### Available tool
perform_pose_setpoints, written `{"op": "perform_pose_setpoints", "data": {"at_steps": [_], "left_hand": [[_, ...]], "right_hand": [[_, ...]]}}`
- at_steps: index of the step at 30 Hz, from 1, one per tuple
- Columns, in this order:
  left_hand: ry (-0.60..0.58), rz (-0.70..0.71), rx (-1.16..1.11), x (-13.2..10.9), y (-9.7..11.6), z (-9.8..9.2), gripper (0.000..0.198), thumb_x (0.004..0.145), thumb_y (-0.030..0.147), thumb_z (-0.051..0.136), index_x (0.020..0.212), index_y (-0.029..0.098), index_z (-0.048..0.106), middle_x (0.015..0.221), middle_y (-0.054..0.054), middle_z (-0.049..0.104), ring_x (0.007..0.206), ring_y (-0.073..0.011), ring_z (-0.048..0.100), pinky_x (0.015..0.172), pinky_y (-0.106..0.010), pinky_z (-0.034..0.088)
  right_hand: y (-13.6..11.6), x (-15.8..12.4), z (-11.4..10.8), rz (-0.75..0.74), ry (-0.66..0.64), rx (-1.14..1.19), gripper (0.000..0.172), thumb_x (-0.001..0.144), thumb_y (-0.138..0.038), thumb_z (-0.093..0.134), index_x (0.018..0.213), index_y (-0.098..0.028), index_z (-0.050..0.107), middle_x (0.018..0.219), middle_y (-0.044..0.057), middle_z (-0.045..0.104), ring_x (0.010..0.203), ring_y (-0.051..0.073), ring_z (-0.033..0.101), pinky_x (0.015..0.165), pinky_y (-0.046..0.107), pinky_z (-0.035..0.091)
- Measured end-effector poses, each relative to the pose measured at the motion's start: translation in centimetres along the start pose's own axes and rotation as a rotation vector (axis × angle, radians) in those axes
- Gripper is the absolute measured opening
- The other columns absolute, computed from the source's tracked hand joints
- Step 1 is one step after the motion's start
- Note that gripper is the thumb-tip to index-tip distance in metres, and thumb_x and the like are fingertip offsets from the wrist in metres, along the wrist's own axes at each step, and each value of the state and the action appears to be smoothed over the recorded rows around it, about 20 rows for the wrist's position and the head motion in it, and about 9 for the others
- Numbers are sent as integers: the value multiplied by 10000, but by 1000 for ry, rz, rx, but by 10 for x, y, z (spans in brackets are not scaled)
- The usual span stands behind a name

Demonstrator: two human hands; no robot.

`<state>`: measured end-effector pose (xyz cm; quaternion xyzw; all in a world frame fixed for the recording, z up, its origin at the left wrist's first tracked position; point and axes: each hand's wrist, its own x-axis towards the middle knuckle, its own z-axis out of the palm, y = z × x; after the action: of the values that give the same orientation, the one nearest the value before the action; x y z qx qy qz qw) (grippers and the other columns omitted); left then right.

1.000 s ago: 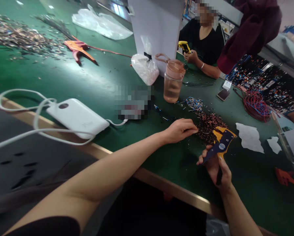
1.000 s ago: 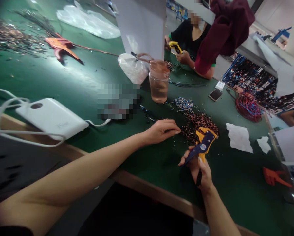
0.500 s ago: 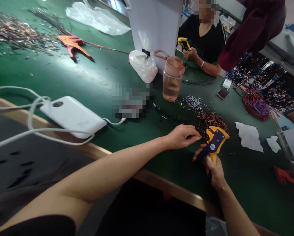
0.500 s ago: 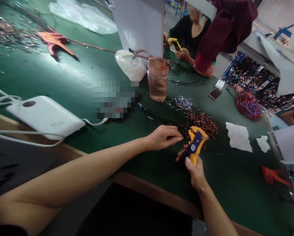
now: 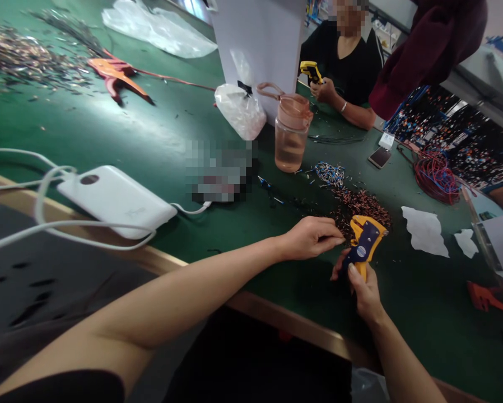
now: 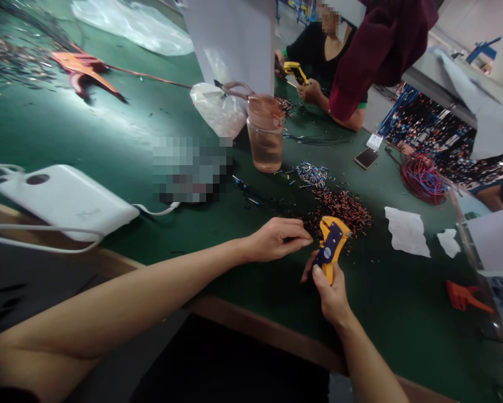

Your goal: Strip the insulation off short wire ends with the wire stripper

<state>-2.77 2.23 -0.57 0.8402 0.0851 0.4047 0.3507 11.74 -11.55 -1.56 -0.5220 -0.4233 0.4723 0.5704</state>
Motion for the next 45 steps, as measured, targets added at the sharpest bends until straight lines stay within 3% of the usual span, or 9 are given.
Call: {"op": "perform_pose_setpoints", "data": {"at_steps": [10,14,21,31,45], "left_hand": [[-34,-11,-25,0,1,-1,221,894,227,498,845,131,691,706,-48,643,626,-109,578,600,-207,477],[-22,-20,-18,1,-1,-4,232,900,239,498,842,121,689,704,-49,637,615,-102,574,589,-198,469],[106,-39,70,6,-13,-14,220,910,258,509,841,137,679,750,-47,661,675,-108,601,664,-229,481],[67,-86,149,5,-18,-17,210,922,284,498,867,170,665,807,-28,685,744,-114,619,737,-262,436],[17,-116,152,6,-12,-19,214,924,291,490,874,174,662,810,-26,682,751,-118,612,753,-264,407]], "right_hand": [[3,-4,1,70,88,52,255,855,-417,637,857,-182,536,554,-63,501,348,80,441,358,206,346],[-4,-1,-2,98,47,248,270,829,-429,655,921,-187,576,645,-26,546,480,124,528,478,268,449],[-17,2,-12,232,-196,438,390,786,-470,646,1061,-196,603,849,49,601,737,206,591,704,375,494],[-16,-3,-10,304,-355,476,485,745,-499,668,1104,-181,596,871,62,606,725,219,591,701,393,493],[-6,-7,-12,276,-307,463,350,803,-471,643,981,-176,581,711,14,566,519,146,538,516,312,490]]}}
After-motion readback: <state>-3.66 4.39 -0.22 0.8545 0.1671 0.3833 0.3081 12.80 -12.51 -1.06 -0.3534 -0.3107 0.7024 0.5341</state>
